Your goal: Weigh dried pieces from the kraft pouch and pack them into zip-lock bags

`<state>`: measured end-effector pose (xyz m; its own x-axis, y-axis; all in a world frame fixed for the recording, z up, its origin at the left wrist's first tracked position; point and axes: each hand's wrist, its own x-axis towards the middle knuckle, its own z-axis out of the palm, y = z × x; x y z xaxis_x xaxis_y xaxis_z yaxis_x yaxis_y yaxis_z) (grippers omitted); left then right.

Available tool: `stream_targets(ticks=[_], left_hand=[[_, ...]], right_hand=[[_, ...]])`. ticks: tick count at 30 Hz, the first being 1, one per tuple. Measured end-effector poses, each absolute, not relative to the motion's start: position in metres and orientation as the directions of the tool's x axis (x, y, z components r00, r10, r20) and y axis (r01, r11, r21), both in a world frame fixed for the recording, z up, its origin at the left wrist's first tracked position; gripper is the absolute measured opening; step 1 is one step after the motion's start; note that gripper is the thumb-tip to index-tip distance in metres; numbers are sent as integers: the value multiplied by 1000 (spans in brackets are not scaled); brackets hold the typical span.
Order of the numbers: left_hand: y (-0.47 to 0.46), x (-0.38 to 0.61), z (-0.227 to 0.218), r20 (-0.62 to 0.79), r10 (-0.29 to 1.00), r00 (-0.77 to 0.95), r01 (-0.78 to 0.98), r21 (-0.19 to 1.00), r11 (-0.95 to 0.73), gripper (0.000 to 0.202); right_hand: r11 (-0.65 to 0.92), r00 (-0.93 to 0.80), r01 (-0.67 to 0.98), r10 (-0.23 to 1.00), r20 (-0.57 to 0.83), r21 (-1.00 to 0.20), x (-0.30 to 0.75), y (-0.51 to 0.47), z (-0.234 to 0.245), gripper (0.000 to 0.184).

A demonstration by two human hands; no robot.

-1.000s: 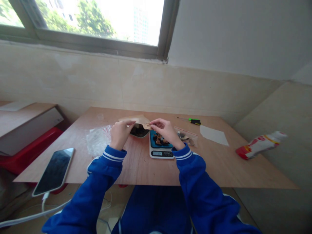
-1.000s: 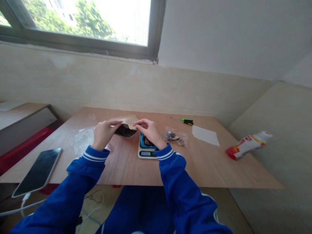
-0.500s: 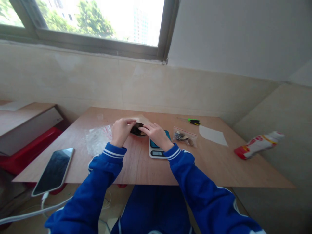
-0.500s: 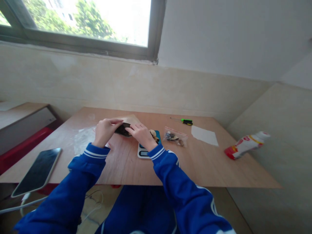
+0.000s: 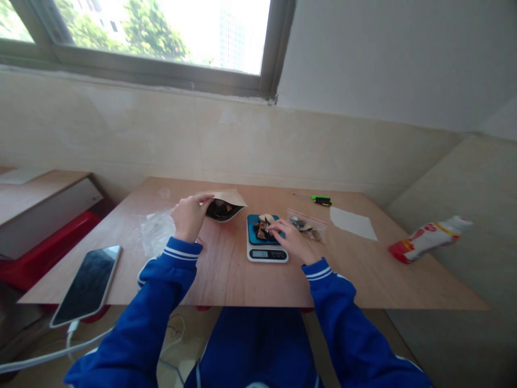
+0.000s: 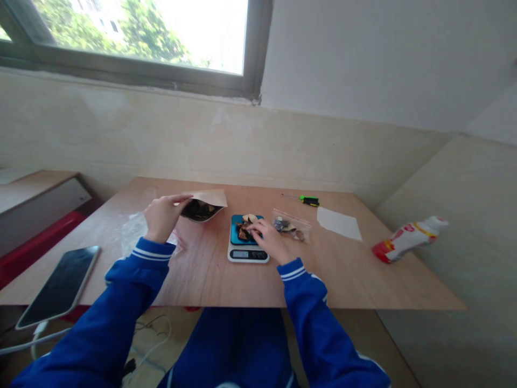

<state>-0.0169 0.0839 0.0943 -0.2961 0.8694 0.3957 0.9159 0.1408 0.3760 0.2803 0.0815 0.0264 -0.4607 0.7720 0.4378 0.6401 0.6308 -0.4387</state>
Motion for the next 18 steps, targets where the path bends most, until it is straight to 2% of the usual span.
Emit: stream_targets(ticks=[8,14,18], left_hand=[[99,-22,48,210,961,-181,933,346,100,31],[94,-28,34,151,982,-115,931,361,54,33],[76,-36,35,160,985,-67,920,391,-1,37]], right_hand=[[595,-395,634,799,454,-495,300,67,20,24],[571,-404,671,817,412,-473,297,67,11,21],[540,-382,731,830,405,-417,285,68,9,17]])
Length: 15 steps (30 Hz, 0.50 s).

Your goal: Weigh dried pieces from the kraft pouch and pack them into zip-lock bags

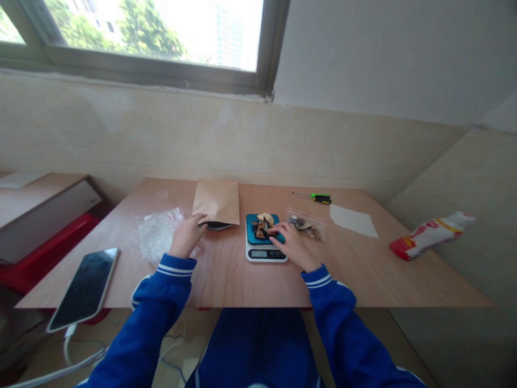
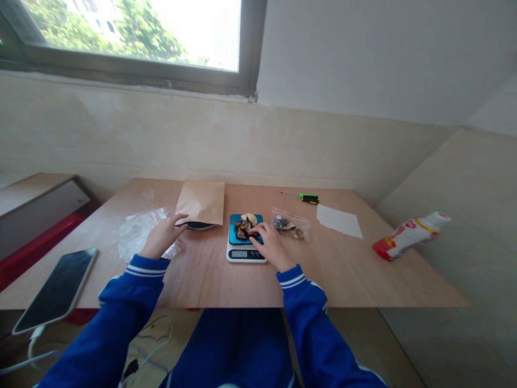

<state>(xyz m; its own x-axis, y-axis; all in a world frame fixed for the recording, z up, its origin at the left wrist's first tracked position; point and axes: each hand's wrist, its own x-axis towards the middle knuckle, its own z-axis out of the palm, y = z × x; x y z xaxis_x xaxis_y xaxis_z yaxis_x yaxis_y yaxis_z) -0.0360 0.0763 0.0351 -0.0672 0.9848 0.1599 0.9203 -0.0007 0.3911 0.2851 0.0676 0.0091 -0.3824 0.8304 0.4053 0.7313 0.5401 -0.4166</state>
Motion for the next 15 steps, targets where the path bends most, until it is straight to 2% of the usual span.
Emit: stream_targets(ticks=[4,8,12,15], left_hand=[[51,-47,28,240,970,-34,891,448,-80,35],[32,-43,19,346,938,15,820,532,-210,33],[31,-6,14,398,905,148,728,576,-372,30],[42,34,11,396,872,289,661,576,-481,37]], right_hand=[[511,-379,783,845,378,-355,275,69,10,17],[489,-360,794,856,370,-360,278,74,6,19],[488,-331,774,855,401,-403,288,77,1,16],[493,-317,754,851,418,-433,296,78,0,14]])
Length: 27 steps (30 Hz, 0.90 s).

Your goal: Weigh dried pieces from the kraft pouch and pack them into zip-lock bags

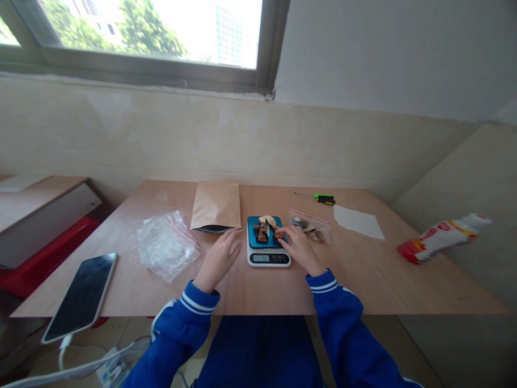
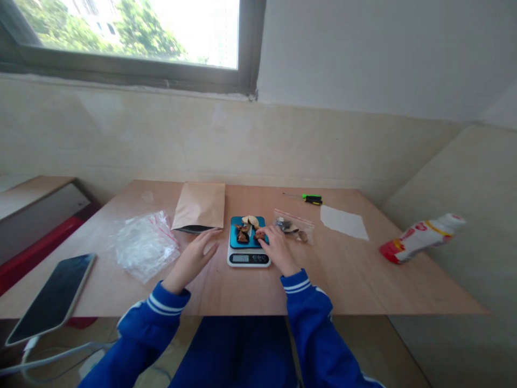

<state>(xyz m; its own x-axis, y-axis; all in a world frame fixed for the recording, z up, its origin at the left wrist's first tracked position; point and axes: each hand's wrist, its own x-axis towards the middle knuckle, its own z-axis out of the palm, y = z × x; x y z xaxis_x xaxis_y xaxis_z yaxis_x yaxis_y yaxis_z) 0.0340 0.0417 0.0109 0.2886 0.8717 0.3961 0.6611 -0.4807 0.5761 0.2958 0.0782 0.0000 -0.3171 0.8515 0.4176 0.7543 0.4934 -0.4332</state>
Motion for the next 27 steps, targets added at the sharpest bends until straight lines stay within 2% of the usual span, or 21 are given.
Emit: stream_targets(ticks=[6,13,20,24,27], left_hand=[[61,84,5,335,792,510,661,437,-611,50],[58,84,0,355,819,450,788,273,-552,34],[52,83,2,411,785,463,761,271,-590,32],[49,79,4,373,732,571,702,241,-670,38],[49,78,3,349,759,549,730,243,-639,45]], right_hand=[[519,-320,695,843,432,-497,303,78,-1,15],[504,-301,698,851,430,-509,301,78,-5,16],[513,-308,690,847,434,-511,300,77,-6,17],[512,-316,708,846,430,-487,300,76,-6,16],[524,-334,701,840,427,-484,298,75,-5,18]])
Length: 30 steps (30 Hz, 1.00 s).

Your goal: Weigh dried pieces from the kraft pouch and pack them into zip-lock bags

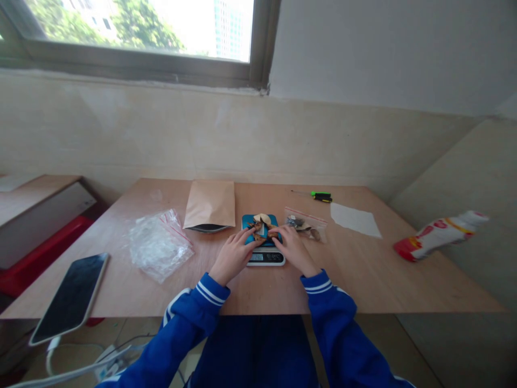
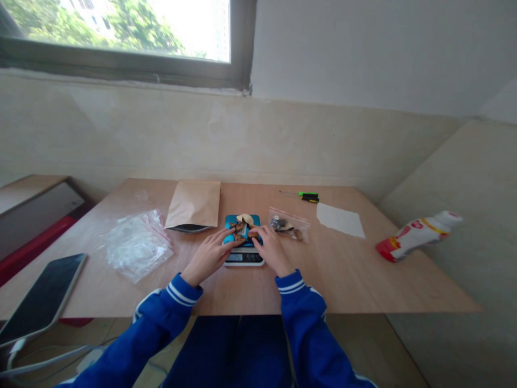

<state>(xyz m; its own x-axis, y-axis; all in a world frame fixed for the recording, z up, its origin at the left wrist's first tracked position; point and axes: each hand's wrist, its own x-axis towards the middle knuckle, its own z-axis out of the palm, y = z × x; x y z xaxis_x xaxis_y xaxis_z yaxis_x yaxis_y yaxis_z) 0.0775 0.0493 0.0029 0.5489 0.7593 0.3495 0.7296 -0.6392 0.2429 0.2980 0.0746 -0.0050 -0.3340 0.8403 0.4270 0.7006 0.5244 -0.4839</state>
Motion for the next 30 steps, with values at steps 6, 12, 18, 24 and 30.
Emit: stream_targets(ticks=[6,12,18,24,30], left_hand=[[39,56,18,367,800,475,772,263,-579,37],[9,-25,8,389,919,66,924,323,-203,32],[-10,-82,-34,289,943,-167,919,392,42,35],[-10,-82,-23,212,940,-268,830,546,114,34],[-15,-71,-4,229,907,-355,836,512,198,37]], right_hand=[[511,-288,702,840,460,-495,302,61,6,25],[417,-150,711,877,457,-566,332,26,17,25],[253,82,716,895,438,-651,355,-15,10,26],[153,172,677,918,356,-720,358,-45,-1,28],[102,192,655,936,295,-749,362,-51,-4,29]])
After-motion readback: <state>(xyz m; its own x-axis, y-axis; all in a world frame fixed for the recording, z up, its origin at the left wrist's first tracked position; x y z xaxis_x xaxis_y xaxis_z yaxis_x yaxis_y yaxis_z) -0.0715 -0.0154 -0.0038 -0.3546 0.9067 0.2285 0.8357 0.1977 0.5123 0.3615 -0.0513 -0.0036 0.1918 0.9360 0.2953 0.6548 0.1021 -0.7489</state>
